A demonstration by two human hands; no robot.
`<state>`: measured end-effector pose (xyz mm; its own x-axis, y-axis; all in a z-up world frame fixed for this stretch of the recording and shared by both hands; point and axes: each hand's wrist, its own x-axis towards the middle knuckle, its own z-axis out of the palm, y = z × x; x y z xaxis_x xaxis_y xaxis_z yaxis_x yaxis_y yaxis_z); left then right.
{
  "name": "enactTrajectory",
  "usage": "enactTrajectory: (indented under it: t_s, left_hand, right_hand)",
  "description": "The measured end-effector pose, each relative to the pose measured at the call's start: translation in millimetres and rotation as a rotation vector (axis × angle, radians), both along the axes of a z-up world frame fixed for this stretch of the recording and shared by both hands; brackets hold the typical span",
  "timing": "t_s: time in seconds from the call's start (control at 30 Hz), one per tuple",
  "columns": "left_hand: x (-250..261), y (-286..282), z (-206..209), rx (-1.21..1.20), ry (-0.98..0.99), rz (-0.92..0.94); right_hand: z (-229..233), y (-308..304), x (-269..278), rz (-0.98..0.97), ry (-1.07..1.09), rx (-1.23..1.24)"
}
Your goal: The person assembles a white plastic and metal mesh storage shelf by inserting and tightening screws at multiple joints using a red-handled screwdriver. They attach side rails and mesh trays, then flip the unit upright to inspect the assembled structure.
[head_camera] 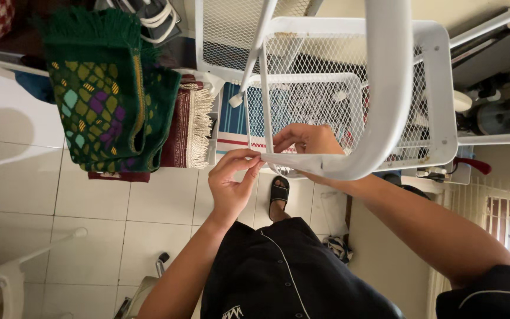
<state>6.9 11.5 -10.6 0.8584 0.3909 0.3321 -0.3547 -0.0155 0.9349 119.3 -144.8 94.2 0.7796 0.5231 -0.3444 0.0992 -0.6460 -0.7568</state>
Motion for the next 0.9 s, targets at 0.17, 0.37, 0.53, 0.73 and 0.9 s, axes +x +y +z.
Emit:
enactTrajectory:
  t_s: [0.17,0.37,0.53,0.73,0.9]
  left_hand:
    - [-1,0,0,-0.028,0.039,-0.03]
    - [-1,2,0,-0.021,0.063,-0.058]
    - [-2,2,0,-0.02,0.045,-0.065]
    - [-1,1,-7,-0.019,0.04,-0.062]
    - [-1,1,-9,-0.03,0.077,-0.075]
  right_hand:
    - [-3,-2,-4,0.032,-0.107,0.137]
    - [-31,-14,1,0.141,-0.128,0.151]
    - [-69,-16,6,0.143,0.093,0.389]
    - [-67,-17,11,0.269,-0.079,0.271]
    - [-55,-19,10,0.372,-0.16,0.213]
